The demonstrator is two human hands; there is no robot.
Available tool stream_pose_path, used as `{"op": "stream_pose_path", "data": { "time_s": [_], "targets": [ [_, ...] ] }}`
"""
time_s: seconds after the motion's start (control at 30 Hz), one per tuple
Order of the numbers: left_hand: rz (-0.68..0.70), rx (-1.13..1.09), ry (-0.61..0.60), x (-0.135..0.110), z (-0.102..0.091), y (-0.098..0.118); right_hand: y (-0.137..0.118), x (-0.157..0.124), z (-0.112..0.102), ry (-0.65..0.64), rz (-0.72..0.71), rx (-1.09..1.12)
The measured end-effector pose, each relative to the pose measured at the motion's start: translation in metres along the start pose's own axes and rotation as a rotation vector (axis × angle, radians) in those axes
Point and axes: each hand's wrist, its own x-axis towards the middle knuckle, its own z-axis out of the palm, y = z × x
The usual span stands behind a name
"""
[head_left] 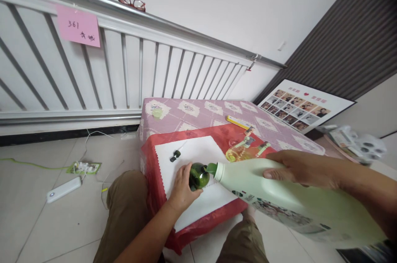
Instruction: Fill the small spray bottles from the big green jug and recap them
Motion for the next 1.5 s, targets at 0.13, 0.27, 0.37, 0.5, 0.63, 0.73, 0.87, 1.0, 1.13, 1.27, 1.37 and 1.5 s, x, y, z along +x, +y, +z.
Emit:
{"op": "stream_pose_path", "data": {
  "time_s": [0.13, 0.27, 0.37, 0.5, 0.63, 0.73, 0.87, 1.0, 1.13, 1.27, 1.37, 1.5],
  "targets": [
    [0.012, 0.001, 0.003, -0.0006, -0.0002, -0.0002, 0.0022, 0.0014, 0.0, -0.026, 0.001, -0.009],
    [0.014, 0.011, 0.004, -0.0006, -0.0001, -0.0006, 0.0035, 0.0023, 0.0009, -0.042, -0.031, -0.038],
    [0.01, 0.013, -0.001, -0.0003, -0.0002, -0.0005, 0.0042, 0.0027, 0.0014, -0.023, -0.007, -0.045],
    [0.01, 0.012, -0.002, -0.0004, -0.0005, 0.0, 0.0053, 0.003, 0.001, -0.028, 0.004, -0.046],
    [0.003, 0.01, -0.007, -0.0006, -0.001, 0.0009, 0.0049, 0.0027, 0.0004, -0.038, -0.026, -0.046],
    [0.0, 0.004, -0.008, -0.0005, -0.001, 0.0014, 0.0041, 0.0026, 0.0002, -0.024, -0.019, -0.065],
    [-0.001, 0.006, -0.01, -0.0003, -0.0004, 0.001, 0.0046, 0.0033, 0.0002, -0.025, 0.006, -0.031],
    [0.006, 0.02, -0.011, -0.0003, -0.0005, 0.0007, 0.0061, 0.0044, 0.0003, -0.038, 0.012, -0.016],
    [0.011, 0.023, -0.012, -0.0004, -0.0006, 0.0007, 0.0065, 0.0042, 0.0004, -0.021, -0.005, 0.017],
    [0.011, 0.02, -0.004, -0.0005, 0.0005, -0.0003, 0.0062, 0.0038, 0.0006, -0.059, -0.028, -0.026],
    [0.011, 0.019, -0.002, -0.0006, 0.0011, -0.001, 0.0061, 0.0044, 0.0007, -0.067, -0.038, -0.061],
    [0.014, 0.008, 0.0, -0.0005, 0.0007, -0.0012, 0.0058, 0.0049, 0.0004, -0.044, -0.018, -0.037]
  ]
}}
